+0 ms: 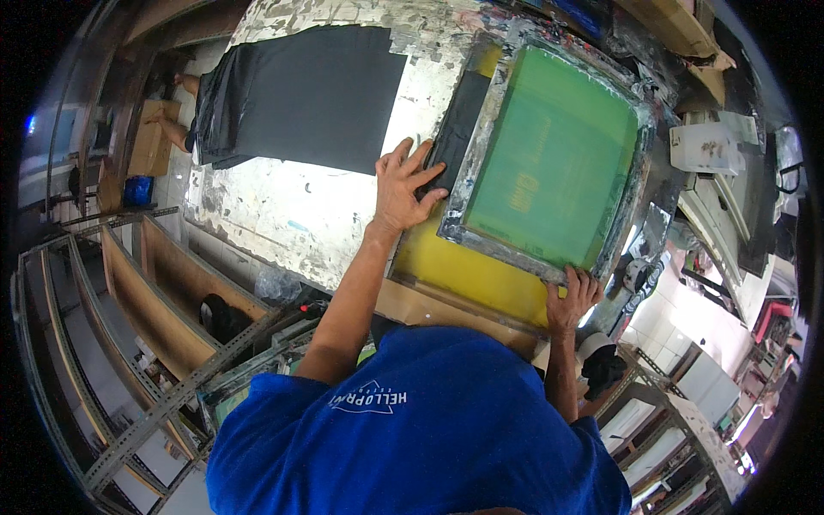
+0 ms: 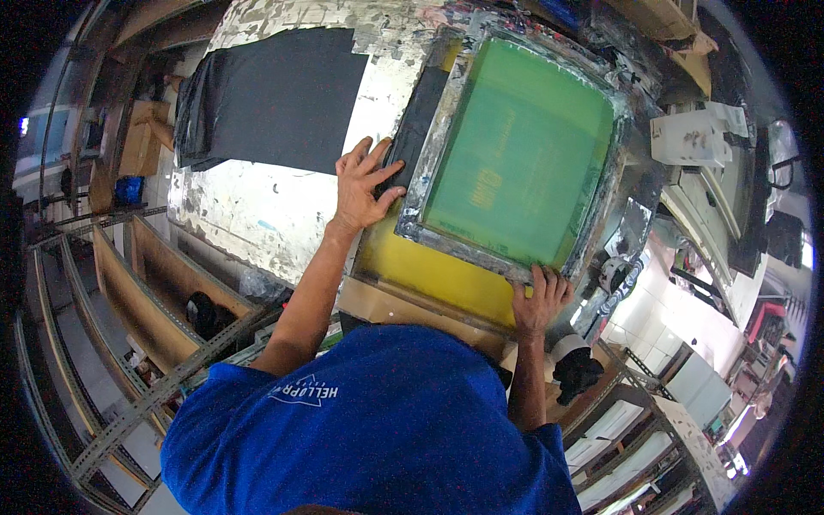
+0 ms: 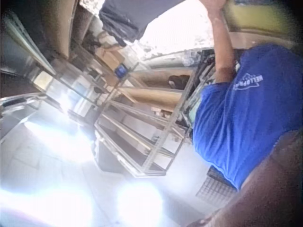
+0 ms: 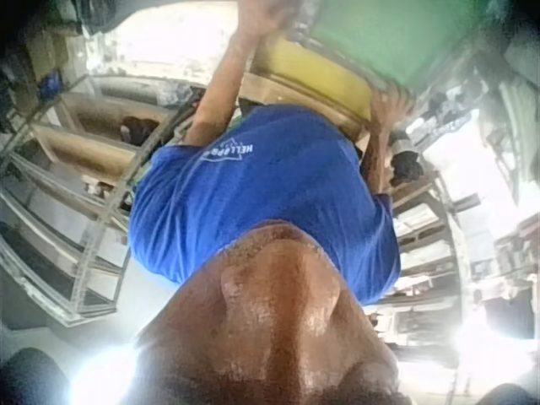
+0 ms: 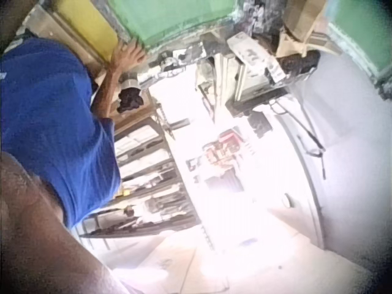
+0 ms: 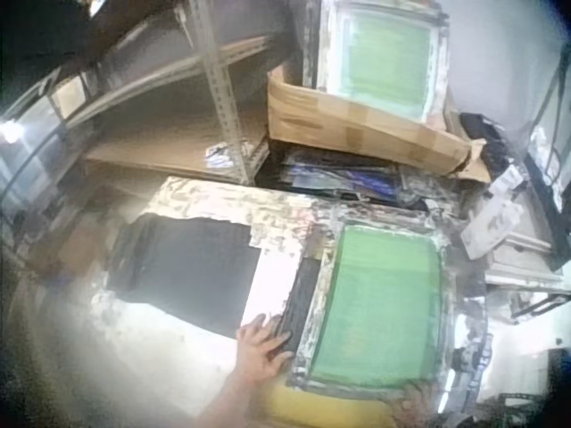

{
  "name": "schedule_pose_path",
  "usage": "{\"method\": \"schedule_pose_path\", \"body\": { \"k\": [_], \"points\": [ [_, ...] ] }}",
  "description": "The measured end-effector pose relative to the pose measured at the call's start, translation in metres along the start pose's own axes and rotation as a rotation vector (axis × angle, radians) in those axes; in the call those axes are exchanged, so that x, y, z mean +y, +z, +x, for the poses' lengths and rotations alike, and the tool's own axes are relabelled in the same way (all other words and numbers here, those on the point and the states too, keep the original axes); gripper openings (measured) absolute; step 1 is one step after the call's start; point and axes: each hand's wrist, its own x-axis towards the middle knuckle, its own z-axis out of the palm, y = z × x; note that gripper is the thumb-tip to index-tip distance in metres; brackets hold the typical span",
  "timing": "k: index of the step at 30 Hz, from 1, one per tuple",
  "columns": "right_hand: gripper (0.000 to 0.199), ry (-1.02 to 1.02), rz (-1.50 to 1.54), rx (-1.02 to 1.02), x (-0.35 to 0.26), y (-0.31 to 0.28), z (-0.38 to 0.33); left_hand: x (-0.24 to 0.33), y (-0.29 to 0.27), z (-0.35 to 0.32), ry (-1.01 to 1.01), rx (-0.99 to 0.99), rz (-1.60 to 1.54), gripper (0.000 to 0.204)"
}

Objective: The person aligns a stencil on a yellow screen frame, applies clear tape along the edges by hand and using a tape roll, and then wipes the screen with a cloth before preparing a container of white ink.

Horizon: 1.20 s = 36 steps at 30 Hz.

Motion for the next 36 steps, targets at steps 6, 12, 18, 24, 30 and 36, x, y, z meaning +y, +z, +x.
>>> {"method": "schedule_pose_path", "body": {
  "k": [6,12,18,24,30,36],
  "points": [
    [0.049,-0.028,0.036,0.053,-0.0052,-0.0025,0.0043,0.0009,-0.0022,0.0011,0.000,-0.005,-0.026,0.044],
    [0.048,-0.034,0.021,0.046,0.0002,0.0002,-0.0007,0.0011,-0.0022,0.0007,-0.004,-0.012,-0.036,0.042],
    [0.052,-0.041,0.017,0.066,-0.0010,-0.0002,-0.0014,0.0014,-0.0018,0.0013,-0.003,-0.027,-0.029,0.043],
    [0.054,-0.028,0.030,0.008,0.0010,-0.0017,-0.0019,0.0002,-0.0005,0.0006,0.000,-0.012,-0.040,0.044],
    [0.055,-0.022,0.018,0.015,-0.0014,-0.0020,-0.0002,-0.0004,0.0001,0.0006,0.000,-0.016,-0.027,0.043],
    [0.054,-0.032,0.024,0.028,-0.0012,-0.0028,0.0012,-0.0020,0.0015,0.0005,-0.002,-0.016,-0.009,0.044]
  ]
}}
